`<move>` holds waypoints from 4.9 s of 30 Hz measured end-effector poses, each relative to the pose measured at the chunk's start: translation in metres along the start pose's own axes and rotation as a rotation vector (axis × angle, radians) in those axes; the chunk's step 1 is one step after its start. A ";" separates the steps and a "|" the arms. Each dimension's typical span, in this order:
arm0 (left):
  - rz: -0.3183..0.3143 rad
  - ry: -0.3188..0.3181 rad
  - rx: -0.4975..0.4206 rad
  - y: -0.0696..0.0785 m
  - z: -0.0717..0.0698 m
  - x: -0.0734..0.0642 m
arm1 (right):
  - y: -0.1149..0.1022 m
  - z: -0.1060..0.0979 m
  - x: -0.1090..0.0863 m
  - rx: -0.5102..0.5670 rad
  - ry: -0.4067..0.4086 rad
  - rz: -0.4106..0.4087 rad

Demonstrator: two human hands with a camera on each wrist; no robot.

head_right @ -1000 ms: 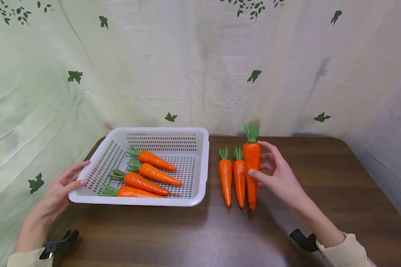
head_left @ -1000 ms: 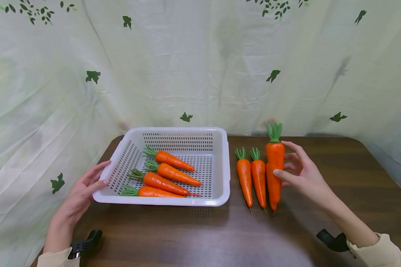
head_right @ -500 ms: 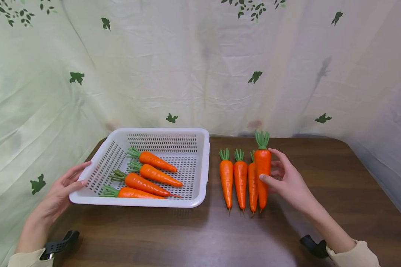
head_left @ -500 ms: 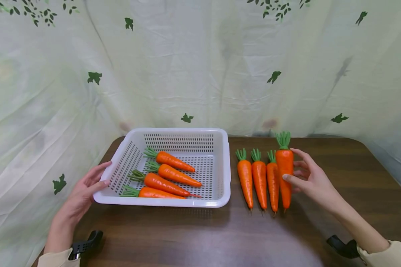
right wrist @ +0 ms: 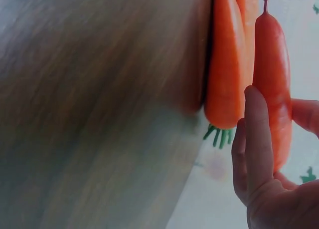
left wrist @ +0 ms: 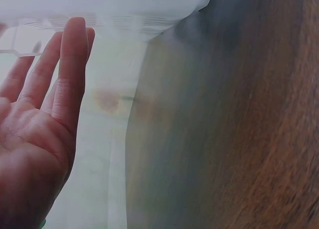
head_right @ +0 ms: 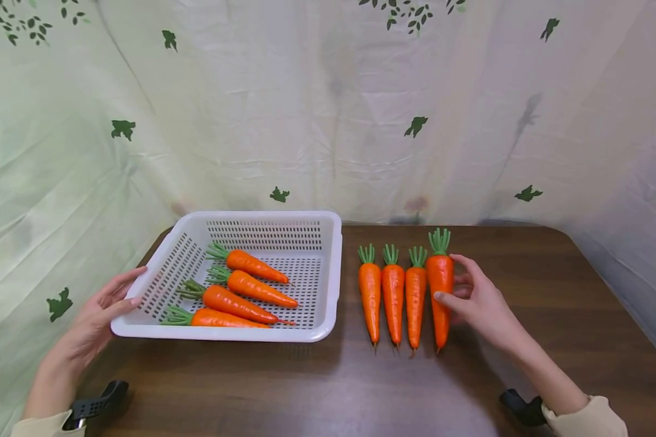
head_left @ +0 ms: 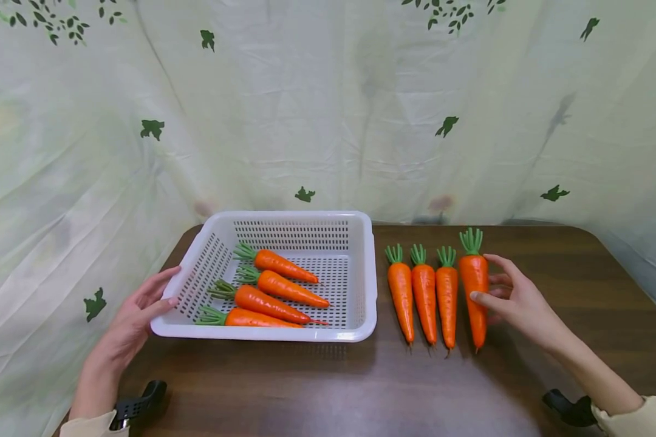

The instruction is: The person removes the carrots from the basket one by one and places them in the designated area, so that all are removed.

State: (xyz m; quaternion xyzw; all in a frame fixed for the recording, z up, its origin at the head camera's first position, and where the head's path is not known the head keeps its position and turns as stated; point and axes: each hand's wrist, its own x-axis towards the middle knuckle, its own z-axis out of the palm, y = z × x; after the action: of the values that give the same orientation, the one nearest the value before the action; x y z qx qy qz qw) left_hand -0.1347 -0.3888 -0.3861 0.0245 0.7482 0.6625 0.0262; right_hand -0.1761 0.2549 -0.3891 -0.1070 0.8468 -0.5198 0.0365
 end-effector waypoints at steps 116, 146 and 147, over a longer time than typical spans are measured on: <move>0.006 0.015 -0.031 0.000 0.003 -0.001 | -0.094 0.040 0.026 -0.332 -0.197 -0.333; -0.004 0.026 -0.020 0.001 0.004 -0.002 | -0.193 0.117 0.090 -0.381 -0.523 -0.574; -0.002 0.025 -0.021 0.001 0.004 -0.002 | -0.194 0.119 0.093 -0.375 -0.522 -0.574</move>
State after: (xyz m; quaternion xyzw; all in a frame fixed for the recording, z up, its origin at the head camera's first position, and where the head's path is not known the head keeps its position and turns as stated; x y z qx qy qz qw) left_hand -0.1321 -0.3848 -0.3853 0.0152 0.7414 0.6707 0.0175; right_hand -0.2188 0.0459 -0.2665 -0.4709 0.8248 -0.3016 0.0835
